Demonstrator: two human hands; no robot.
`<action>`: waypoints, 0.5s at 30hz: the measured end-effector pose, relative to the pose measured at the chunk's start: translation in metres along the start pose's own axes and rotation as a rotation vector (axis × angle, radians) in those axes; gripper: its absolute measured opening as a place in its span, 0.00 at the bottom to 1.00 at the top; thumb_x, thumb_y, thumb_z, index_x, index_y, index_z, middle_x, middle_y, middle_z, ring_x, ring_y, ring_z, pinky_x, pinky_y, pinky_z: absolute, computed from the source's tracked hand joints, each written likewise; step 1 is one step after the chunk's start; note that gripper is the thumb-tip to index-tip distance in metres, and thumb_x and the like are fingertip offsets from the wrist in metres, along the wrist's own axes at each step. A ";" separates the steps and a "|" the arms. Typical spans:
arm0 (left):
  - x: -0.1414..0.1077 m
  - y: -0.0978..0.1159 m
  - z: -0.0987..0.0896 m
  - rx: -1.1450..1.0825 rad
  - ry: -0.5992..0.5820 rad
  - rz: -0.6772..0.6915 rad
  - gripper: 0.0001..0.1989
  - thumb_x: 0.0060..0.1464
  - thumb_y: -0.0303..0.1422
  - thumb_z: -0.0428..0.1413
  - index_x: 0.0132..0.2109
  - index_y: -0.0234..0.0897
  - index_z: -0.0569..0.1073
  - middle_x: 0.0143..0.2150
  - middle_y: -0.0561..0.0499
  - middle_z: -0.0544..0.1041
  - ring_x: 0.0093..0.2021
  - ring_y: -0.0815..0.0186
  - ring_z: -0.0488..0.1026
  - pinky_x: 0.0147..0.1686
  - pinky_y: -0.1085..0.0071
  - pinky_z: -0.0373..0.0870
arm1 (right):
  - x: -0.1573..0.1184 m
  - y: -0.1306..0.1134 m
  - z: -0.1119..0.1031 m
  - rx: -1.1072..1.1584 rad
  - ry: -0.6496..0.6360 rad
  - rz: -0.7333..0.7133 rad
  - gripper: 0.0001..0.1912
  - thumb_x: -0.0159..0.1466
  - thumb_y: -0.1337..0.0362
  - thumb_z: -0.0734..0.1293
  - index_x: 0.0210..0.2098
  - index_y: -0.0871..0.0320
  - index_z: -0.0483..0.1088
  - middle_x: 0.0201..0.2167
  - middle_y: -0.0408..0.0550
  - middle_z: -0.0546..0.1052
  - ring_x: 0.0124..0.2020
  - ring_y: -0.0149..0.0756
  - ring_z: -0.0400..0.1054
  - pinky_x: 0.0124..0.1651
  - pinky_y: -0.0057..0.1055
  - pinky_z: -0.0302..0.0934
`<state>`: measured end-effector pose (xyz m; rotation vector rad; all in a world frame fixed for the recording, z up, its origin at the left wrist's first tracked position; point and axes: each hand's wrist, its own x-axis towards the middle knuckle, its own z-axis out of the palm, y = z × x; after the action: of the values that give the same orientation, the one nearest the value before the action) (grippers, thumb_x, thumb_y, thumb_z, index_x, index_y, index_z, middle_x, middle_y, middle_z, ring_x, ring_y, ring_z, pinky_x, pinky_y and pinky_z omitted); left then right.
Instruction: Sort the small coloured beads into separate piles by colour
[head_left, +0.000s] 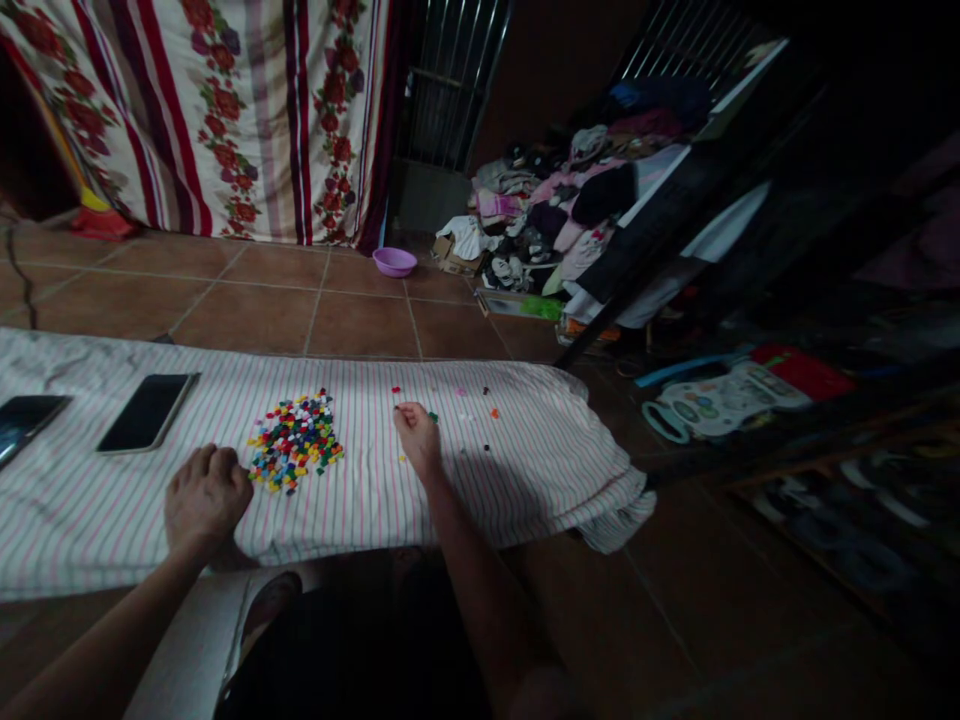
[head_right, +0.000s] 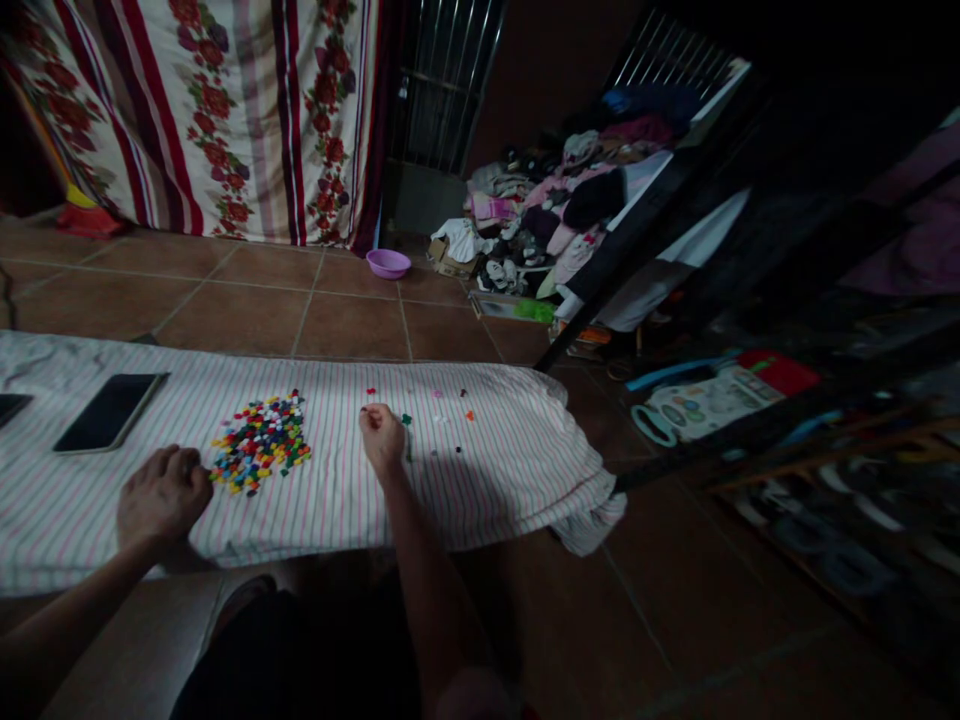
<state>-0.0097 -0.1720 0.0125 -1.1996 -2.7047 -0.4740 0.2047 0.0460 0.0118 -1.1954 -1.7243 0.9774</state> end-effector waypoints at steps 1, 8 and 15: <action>0.000 0.000 0.000 0.001 -0.003 -0.004 0.17 0.61 0.33 0.42 0.49 0.31 0.71 0.57 0.31 0.70 0.60 0.43 0.68 0.57 0.48 0.65 | 0.012 0.006 -0.011 -0.023 0.044 -0.008 0.09 0.61 0.58 0.64 0.35 0.55 0.74 0.32 0.45 0.81 0.34 0.35 0.75 0.41 0.30 0.68; 0.000 0.000 0.003 -0.015 -0.005 -0.025 0.18 0.61 0.32 0.44 0.51 0.29 0.71 0.61 0.30 0.69 0.63 0.41 0.65 0.60 0.46 0.63 | 0.073 0.057 -0.101 -0.464 0.254 0.031 0.12 0.60 0.62 0.63 0.36 0.57 0.78 0.36 0.51 0.81 0.39 0.39 0.73 0.46 0.32 0.64; 0.002 -0.004 0.011 -0.054 0.022 -0.042 0.15 0.58 0.31 0.48 0.49 0.32 0.73 0.60 0.30 0.70 0.64 0.41 0.65 0.61 0.44 0.63 | 0.104 0.095 -0.141 -0.708 0.329 0.098 0.14 0.61 0.61 0.63 0.38 0.59 0.79 0.42 0.58 0.79 0.48 0.46 0.68 0.53 0.38 0.59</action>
<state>-0.0141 -0.1694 0.0021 -1.1452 -2.7201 -0.5656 0.3419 0.1901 -0.0025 -1.7795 -1.7968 0.1735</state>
